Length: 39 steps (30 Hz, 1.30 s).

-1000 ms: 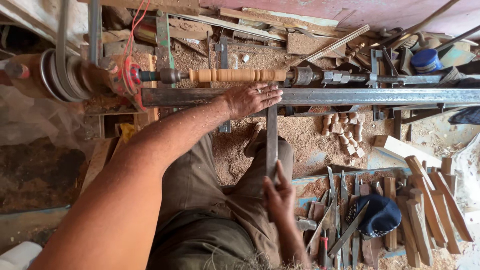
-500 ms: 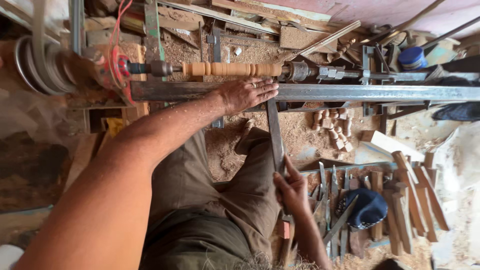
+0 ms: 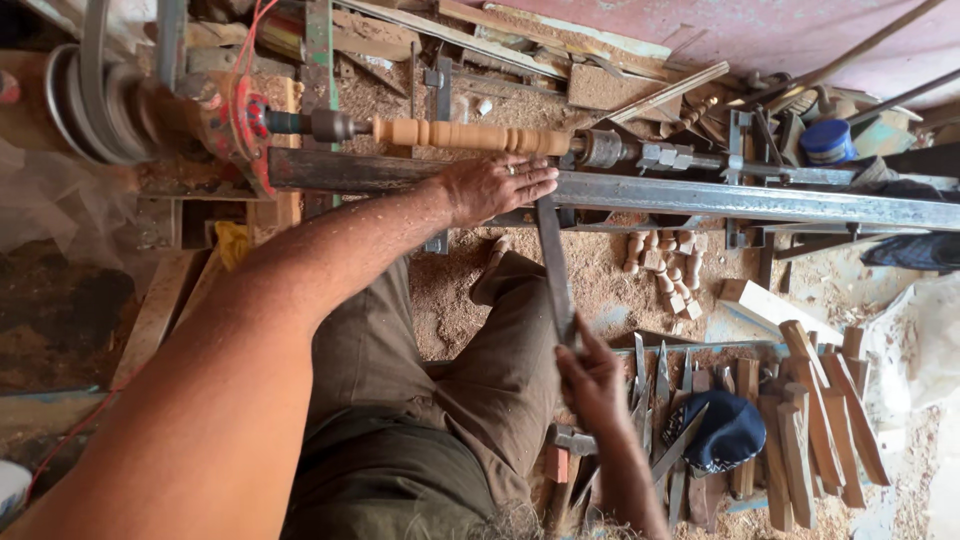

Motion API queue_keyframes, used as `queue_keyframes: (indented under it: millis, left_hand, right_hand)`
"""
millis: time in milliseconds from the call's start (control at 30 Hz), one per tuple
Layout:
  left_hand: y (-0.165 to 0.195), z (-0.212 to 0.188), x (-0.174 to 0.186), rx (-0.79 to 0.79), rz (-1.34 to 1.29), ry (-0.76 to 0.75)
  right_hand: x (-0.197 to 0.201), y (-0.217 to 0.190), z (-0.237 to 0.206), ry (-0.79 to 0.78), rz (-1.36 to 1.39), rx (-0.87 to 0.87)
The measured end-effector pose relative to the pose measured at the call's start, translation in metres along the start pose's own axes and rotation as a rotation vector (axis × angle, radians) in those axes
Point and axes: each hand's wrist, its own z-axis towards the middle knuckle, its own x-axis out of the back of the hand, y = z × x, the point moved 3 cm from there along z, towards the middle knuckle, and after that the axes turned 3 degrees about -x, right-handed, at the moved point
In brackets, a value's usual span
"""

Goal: The person shapes a rotating wooden spindle on a lathe using a chisel. They hold the chisel with both hands and guide it along the spinning wood to carve decorative grooves and contours.

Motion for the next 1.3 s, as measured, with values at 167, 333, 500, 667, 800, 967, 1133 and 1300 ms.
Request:
queue_keyframes:
  millis: [167, 333, 500, 667, 800, 967, 1133, 1300]
  left_hand:
    - [-0.002, -0.001, -0.007, -0.001, 0.017, 0.039]
    - [-0.002, 0.0, -0.007, 0.005, 0.021, 0.034]
    - [-0.001, -0.001, -0.001, 0.033, 0.099, 0.026]
    - [-0.001, -0.002, 0.002, 0.002, 0.171, 0.097]
    - [-0.001, -0.005, 0.003, 0.009, 0.099, 0.127]
    - [0.0, -0.006, 0.007, 0.01, 0.101, 0.13]
    - [-0.002, -0.006, 0.005, 0.027, 0.081, 0.061]
    - [-0.002, -0.004, -0.001, 0.028, 0.048, 0.094]
  right_hand:
    - [-0.06, -0.005, -0.015, 0.056, 0.295, 0.007]
    - [-0.132, -0.013, -0.027, 0.118, 0.416, 0.174]
    - [-0.111, -0.01, -0.024, 0.134, 0.331, 0.054]
    - [-0.027, 0.001, 0.0, 0.019, 0.142, -0.011]
    - [0.034, 0.002, 0.033, -0.086, 0.009, -0.026]
    - [0.062, -0.008, 0.058, -0.276, 0.048, 0.13]
    - [0.04, -0.006, 0.027, -0.114, -0.063, 0.011]
    - [-0.014, -0.011, -0.005, -0.048, 0.1, -0.038]
